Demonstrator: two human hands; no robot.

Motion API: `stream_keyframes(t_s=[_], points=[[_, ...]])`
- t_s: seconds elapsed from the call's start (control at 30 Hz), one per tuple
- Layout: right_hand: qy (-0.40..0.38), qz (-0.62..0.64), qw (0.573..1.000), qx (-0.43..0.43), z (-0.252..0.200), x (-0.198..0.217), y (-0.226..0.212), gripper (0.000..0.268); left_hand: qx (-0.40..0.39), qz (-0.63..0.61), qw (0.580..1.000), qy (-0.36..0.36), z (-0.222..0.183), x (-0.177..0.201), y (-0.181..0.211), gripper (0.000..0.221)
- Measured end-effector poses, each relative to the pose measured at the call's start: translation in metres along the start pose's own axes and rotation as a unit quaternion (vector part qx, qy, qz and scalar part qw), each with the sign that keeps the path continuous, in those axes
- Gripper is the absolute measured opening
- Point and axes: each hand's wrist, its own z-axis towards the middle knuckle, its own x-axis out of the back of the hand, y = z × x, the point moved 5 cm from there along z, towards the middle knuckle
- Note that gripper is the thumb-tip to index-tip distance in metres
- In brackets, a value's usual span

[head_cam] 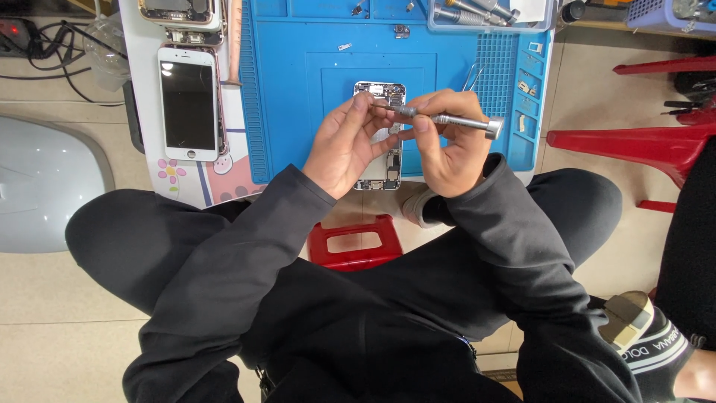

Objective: The person is repairing a smartphone by working on its internal components. They use tweezers to handle small parts and a screwdriver to tighten screws on the device's frame, which is placed on a blue work mat.

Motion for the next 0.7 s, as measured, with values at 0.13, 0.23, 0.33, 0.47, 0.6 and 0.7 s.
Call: stream_keyframes(t_s=[0.13, 0.23, 0.33, 0.47, 0.6, 0.7], points=[[-0.006, 0.007, 1.0, -0.003, 0.001, -0.001, -0.001, 0.012, -0.002, 0.001, 1.0, 0.002, -0.001, -0.002, 0.002, 0.03], [-0.013, 0.003, 1.0, -0.002, 0.0, 0.001, 0.0, 0.012, -0.008, 0.006, 1.0, 0.0, -0.002, -0.007, 0.005, 0.029], [-0.015, 0.007, 1.0, -0.006, 0.001, 0.0, -0.001, 0.012, -0.014, 0.011, 1.0, -0.001, -0.003, -0.008, 0.006, 0.029], [-0.009, 0.014, 1.0, -0.012, 0.005, -0.005, -0.008, 0.011, -0.023, 0.036, 0.999, 0.006, -0.001, -0.001, 0.005, 0.032], [0.001, 0.016, 1.0, -0.015, 0.008, -0.007, -0.012, 0.014, -0.028, 0.043, 0.999, 0.012, -0.001, 0.001, 0.005, 0.03], [0.011, 0.026, 0.999, -0.018, 0.012, -0.005, -0.013, 0.014, -0.042, 0.039, 0.998, 0.004, -0.003, -0.004, 0.008, 0.024]])
